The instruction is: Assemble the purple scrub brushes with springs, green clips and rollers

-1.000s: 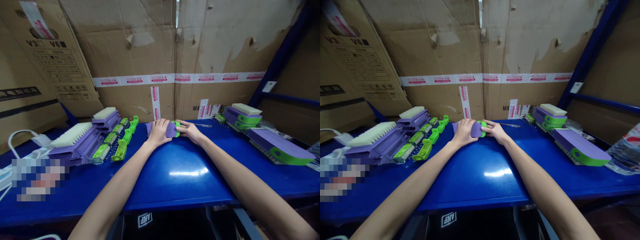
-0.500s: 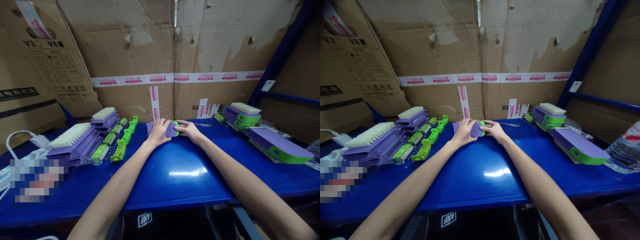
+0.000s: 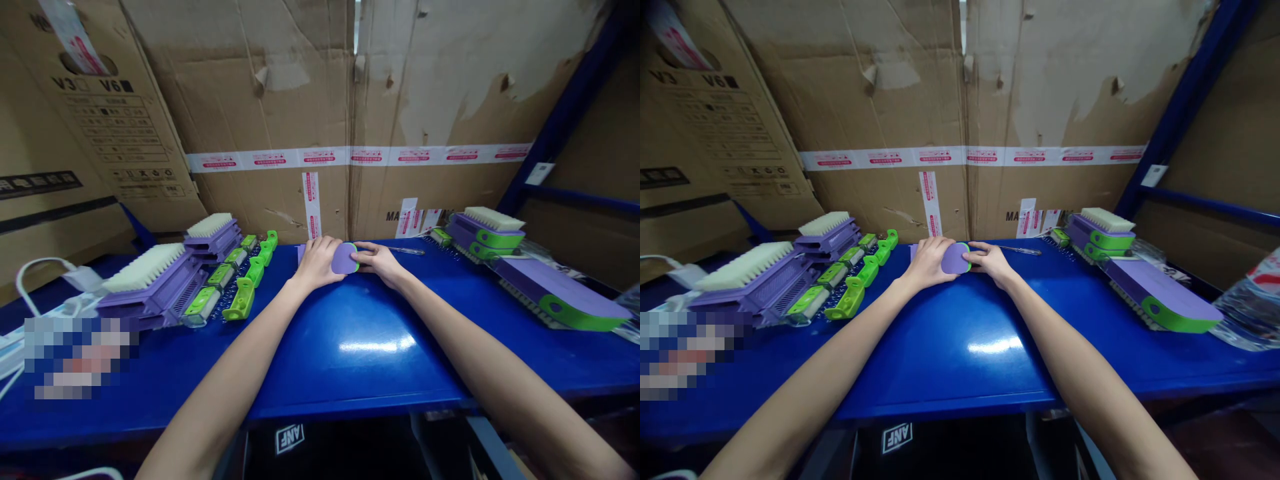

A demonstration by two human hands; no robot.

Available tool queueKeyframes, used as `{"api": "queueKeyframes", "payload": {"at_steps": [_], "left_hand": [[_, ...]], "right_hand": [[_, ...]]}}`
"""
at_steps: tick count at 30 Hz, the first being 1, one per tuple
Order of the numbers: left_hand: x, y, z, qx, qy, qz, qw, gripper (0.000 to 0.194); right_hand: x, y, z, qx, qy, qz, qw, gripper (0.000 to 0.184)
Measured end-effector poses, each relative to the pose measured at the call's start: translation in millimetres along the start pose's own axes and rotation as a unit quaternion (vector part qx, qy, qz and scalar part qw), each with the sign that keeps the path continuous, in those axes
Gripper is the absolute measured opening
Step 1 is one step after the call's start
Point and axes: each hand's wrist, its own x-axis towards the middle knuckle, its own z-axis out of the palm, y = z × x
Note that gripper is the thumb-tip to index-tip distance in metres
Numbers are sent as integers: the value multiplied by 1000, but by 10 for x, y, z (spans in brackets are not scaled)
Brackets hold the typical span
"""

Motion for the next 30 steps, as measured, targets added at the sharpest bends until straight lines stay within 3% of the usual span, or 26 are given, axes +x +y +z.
{"api": "queueKeyframes", "payload": {"at_steps": [12, 17, 21, 24, 27, 30], "left_hand": [[-24, -12, 22, 35, -3, 71, 997, 72], [-54, 2, 21, 79, 27, 58, 995, 59], [-58, -10, 50, 72, 16, 53, 996, 48], [-59, -12, 76, 69, 2, 51, 996, 47], [-60, 14, 75, 70, 0, 55, 996, 48], [-64, 52, 40, 51, 7, 64, 997, 57]], "right_hand": [[-11, -58, -6, -9, 38, 10, 999, 53], [-18, -96, 16, -19, 84, 19, 996, 47], [-16, -101, 22, -17, 112, 33, 993, 44], [-12, -98, 21, -38, 135, 25, 990, 49], [-6, -103, 14, -41, 118, 10, 992, 53], [13, -106, -13, -58, 127, -9, 990, 49]]}}
